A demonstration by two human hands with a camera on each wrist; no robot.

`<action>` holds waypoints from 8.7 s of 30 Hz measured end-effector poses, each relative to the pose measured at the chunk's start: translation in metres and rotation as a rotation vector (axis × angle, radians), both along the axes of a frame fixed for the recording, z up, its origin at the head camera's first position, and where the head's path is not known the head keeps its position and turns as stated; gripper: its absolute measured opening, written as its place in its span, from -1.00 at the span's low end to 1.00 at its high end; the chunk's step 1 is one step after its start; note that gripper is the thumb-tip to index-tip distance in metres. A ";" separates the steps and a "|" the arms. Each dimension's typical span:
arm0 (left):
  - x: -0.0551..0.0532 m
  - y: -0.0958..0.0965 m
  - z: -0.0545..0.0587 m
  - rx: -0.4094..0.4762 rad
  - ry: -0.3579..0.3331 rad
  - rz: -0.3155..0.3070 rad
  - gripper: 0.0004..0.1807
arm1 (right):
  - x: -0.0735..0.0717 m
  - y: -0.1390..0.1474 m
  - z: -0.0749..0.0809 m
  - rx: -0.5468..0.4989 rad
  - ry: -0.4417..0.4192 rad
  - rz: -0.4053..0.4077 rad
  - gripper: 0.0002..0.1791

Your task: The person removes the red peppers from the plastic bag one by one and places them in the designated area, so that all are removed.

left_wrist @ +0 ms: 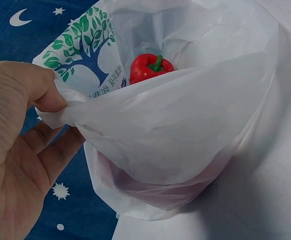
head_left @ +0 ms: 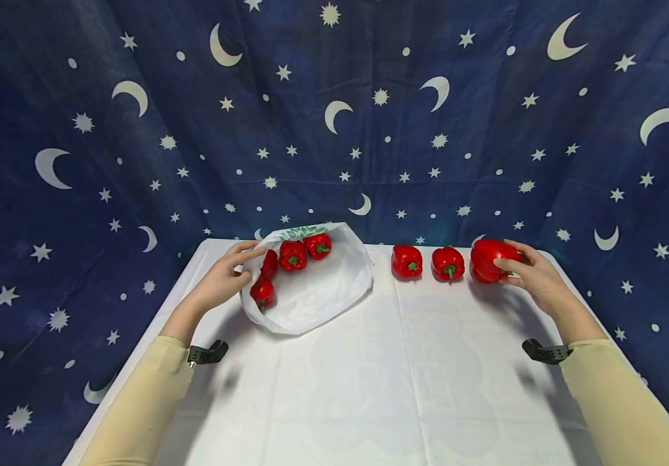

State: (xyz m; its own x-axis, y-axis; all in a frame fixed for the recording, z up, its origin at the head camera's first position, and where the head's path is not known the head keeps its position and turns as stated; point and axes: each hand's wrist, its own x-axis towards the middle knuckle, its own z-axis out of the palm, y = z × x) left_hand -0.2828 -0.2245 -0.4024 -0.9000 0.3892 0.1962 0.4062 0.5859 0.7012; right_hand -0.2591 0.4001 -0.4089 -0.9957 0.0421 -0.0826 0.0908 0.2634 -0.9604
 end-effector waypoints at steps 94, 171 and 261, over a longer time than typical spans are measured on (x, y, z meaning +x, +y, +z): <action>-0.002 0.000 -0.001 0.005 -0.024 0.008 -0.36 | -0.007 0.055 -0.011 0.258 0.024 -0.481 -0.14; -0.001 0.002 0.003 0.030 0.019 -0.023 -0.37 | -0.035 -0.358 -0.046 -0.220 0.003 0.622 -0.13; 0.002 -0.004 0.006 0.027 0.028 0.002 -0.38 | -0.066 -0.389 -0.058 -0.134 -0.183 0.608 -0.22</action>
State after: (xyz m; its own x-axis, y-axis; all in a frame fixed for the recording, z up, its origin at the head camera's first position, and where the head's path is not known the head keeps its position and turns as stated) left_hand -0.2811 -0.2283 -0.3966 -0.8948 0.3817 0.2316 0.4248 0.5680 0.7049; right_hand -0.3252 0.0114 -0.4669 -0.8079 -0.5472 -0.2186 0.1282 0.1987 -0.9716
